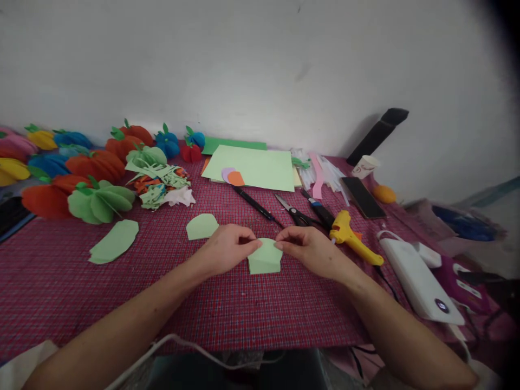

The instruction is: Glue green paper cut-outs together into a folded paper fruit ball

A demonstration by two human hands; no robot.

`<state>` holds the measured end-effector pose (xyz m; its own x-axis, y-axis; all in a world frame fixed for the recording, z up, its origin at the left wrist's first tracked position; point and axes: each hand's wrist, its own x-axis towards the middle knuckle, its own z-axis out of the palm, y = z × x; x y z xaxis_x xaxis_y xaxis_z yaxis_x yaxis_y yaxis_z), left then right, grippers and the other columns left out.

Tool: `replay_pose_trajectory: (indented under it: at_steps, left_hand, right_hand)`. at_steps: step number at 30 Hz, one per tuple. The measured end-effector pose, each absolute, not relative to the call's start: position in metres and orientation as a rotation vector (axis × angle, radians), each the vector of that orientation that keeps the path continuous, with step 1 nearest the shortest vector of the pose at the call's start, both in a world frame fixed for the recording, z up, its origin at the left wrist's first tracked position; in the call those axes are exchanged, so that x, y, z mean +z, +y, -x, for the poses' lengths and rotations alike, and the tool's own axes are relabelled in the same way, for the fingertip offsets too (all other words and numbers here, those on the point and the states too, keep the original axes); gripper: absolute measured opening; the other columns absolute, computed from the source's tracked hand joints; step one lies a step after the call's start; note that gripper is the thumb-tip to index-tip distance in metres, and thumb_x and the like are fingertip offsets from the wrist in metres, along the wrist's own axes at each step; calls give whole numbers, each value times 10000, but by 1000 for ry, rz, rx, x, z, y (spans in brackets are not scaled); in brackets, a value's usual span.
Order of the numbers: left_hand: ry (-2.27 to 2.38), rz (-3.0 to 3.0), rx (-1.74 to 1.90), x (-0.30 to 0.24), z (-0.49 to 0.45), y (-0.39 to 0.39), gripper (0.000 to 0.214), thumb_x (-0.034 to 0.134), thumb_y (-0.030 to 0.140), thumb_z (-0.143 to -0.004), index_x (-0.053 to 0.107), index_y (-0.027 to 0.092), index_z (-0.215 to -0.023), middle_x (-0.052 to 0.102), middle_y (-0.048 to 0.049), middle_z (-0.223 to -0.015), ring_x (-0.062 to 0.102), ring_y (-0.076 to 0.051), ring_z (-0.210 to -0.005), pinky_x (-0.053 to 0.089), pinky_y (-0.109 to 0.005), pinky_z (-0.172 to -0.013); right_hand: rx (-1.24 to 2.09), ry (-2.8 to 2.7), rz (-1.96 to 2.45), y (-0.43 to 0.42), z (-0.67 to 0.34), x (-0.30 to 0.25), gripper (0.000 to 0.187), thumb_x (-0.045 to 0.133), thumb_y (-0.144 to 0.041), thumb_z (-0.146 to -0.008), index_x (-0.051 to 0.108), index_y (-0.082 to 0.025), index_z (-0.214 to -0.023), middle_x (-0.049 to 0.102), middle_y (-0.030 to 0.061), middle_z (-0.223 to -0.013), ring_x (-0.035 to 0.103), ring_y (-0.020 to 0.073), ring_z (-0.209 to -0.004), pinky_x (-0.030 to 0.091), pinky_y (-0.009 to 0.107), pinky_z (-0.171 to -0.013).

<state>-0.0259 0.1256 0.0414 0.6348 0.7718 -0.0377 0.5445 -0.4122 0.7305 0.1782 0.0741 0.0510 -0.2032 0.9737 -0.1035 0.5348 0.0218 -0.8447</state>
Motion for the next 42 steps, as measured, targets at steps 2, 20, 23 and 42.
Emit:
replay_pose_trajectory:
  at_steps: [2, 20, 23, 42]
  left_hand:
    - [1029, -2160, 356, 42, 26, 125, 347, 451, 437, -806, 631, 181, -656, 531, 32, -541, 446, -98, -510, 258, -224, -470]
    - [1113, -2376, 265, 38, 32, 128, 325, 600, 504, -708, 604, 199, -822, 655, -14, -823, 561, -199, -797, 370, -307, -676]
    - [1126, -2407, 241, 39, 31, 127, 347, 621, 516, -686, 606, 199, -827, 647, -17, -825, 543, -216, -826, 359, -322, -690]
    - [1143, -2466, 154, 37, 30, 124, 401, 641, 529, -656, 575, 211, -892, 606, -19, -888, 483, -240, -890, 319, -340, -722]
  right_hand:
    - [1076, -1801, 1565, 74, -179, 49, 147, 536, -295, -790, 631, -185, -767, 586, -11, -681, 479, 120, -606, 363, 241, -573]
    - [1212, -1895, 1585, 81, -186, 37, 179, 543, -335, -786, 638, -190, -742, 559, -20, -639, 426, 103, -537, 328, 242, -544]
    - [1216, -1906, 1588, 82, -185, 36, 181, 543, -338, -786, 638, -193, -734, 548, -22, -620, 413, 102, -523, 316, 238, -523]
    - [1200, -1984, 1636, 81, -183, 39, 191, 511, -306, -810, 636, -169, -767, 571, -21, -642, 450, 95, -550, 330, 227, -530]
